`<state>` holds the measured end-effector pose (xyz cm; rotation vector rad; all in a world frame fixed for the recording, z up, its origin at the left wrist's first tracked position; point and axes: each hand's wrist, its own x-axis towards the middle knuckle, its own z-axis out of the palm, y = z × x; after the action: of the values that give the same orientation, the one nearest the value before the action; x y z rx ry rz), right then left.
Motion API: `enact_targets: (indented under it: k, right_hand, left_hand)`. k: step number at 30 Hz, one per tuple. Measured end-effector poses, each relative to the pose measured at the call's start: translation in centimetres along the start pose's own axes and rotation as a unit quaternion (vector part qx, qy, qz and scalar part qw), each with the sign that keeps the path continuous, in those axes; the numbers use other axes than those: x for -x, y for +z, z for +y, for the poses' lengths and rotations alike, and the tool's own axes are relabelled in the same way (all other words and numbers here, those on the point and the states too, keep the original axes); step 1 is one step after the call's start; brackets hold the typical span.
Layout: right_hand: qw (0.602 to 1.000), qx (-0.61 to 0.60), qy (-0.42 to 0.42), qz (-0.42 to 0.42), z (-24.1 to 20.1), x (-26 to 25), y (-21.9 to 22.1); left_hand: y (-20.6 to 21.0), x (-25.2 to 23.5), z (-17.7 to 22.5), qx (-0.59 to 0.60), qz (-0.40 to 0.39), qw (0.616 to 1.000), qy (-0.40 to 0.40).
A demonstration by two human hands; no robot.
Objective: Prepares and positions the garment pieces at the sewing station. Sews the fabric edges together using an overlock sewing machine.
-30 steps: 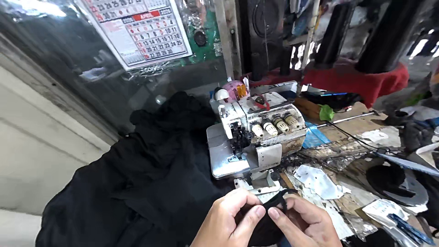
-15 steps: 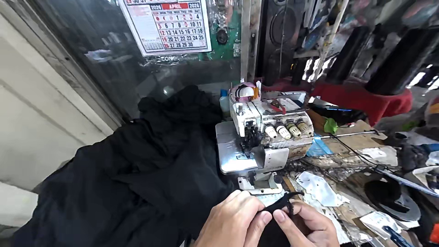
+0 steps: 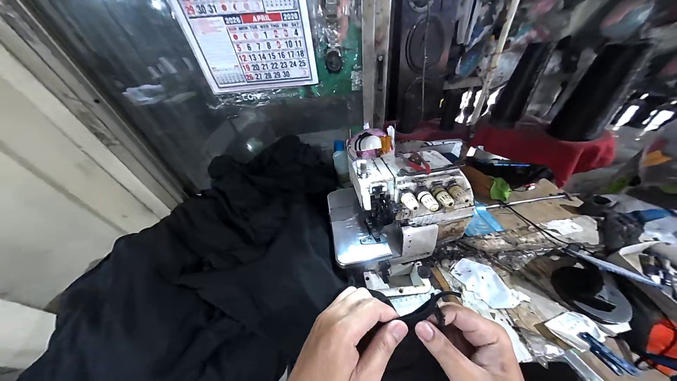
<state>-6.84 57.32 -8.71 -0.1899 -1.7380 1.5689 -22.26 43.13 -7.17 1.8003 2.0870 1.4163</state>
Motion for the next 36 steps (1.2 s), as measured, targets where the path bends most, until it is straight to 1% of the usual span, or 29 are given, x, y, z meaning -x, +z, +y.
enact_targets:
  k: [2, 5, 6, 8, 10, 11, 13, 14, 16, 18, 19, 21, 23, 27, 29, 31, 33, 36]
  right_hand:
    - [1.0, -0.009, -0.002, 0.0, 0.0, -0.1, 0.0]
    - [0.999, 0.019, 0.017, 0.029, -0.3, 0.0, 0.4]
    - [0.999, 0.022, 0.027, 0.036, 0.0, -0.1, 0.5]
    - [0.998, 0.02, 0.046, 0.039, 1.3, -0.3, 0.5]
    - [0.996, 0.028, 0.078, 0.033, 3.1, -0.5, 0.4]
    - [0.995, 0.031, 0.094, 0.028, 3.6, -0.5, 0.3]
    - [0.994, 0.034, 0.104, 0.013, 3.6, -1.3, 0.1]
    - [0.995, 0.03, 0.098, 0.01, 3.4, -2.0, 0.2]
    - [0.997, 0.026, 0.068, 0.031, 3.5, -4.0, 0.6]
    - [0.995, 0.053, 0.039, 0.072, 4.9, -6.1, 1.1]
    - [0.993, 0.077, 0.028, 0.09, 5.9, -6.9, 1.4]
    - [0.986, 0.113, 0.017, 0.121, 7.8, -7.6, 1.8]
    - [0.982, 0.12, 0.02, 0.145, 8.4, -8.1, 2.3]
    - [0.974, 0.119, 0.072, 0.182, 9.3, -9.7, 3.5]
    - [0.97, 0.109, 0.082, 0.201, 9.7, -10.5, 4.1]
    - [0.966, 0.116, 0.071, 0.219, 9.9, -10.7, 4.6]
    - [0.961, 0.132, 0.054, 0.237, 10.0, -10.9, 5.0]
    - [0.956, 0.162, 0.037, 0.24, 10.1, -10.9, 5.0]
  left_hand:
    - [-0.1, 0.0, 0.1, -0.016, 0.006, 1.0, 0.007]
    - [-0.1, 0.0, 1.1, -0.038, 0.015, 0.999, -0.005]
    - [0.2, 0.0, 1.0, -0.04, 0.016, 0.999, -0.014]
    - [0.9, -0.1, -0.4, -0.044, 0.007, 0.998, -0.038]
    - [1.3, -0.2, -2.5, -0.019, -0.026, 0.997, -0.077]
    - [1.0, -0.5, -3.0, 0.004, -0.056, 0.993, -0.1]
    - [-0.7, -1.7, -2.1, 0.026, -0.111, 0.986, -0.125]
    - [-1.5, -2.5, -1.8, 0.013, -0.121, 0.986, -0.114]
    - [-2.2, -4.4, -2.2, -0.046, -0.094, 0.991, -0.081]
    - [-2.2, -6.5, -3.3, -0.149, -0.068, 0.984, -0.078]
    - [-2.2, -7.4, -4.2, -0.192, -0.075, 0.975, -0.085]
    - [-2.3, -8.5, -5.5, -0.235, -0.107, 0.96, -0.107]
    - [-2.4, -9.6, -6.1, -0.242, -0.143, 0.951, -0.129]
    - [-3.5, -13.0, -7.0, -0.243, -0.23, 0.922, -0.196]
    - [-4.0, -14.1, -7.6, -0.235, -0.248, 0.916, -0.21]
    - [-3.9, -13.8, -8.1, -0.238, -0.218, 0.924, -0.207]
    - [-2.9, -13.0, -8.5, -0.271, -0.141, 0.935, -0.18]
    - [-1.2, -11.5, -8.6, -0.322, -0.049, 0.934, -0.148]
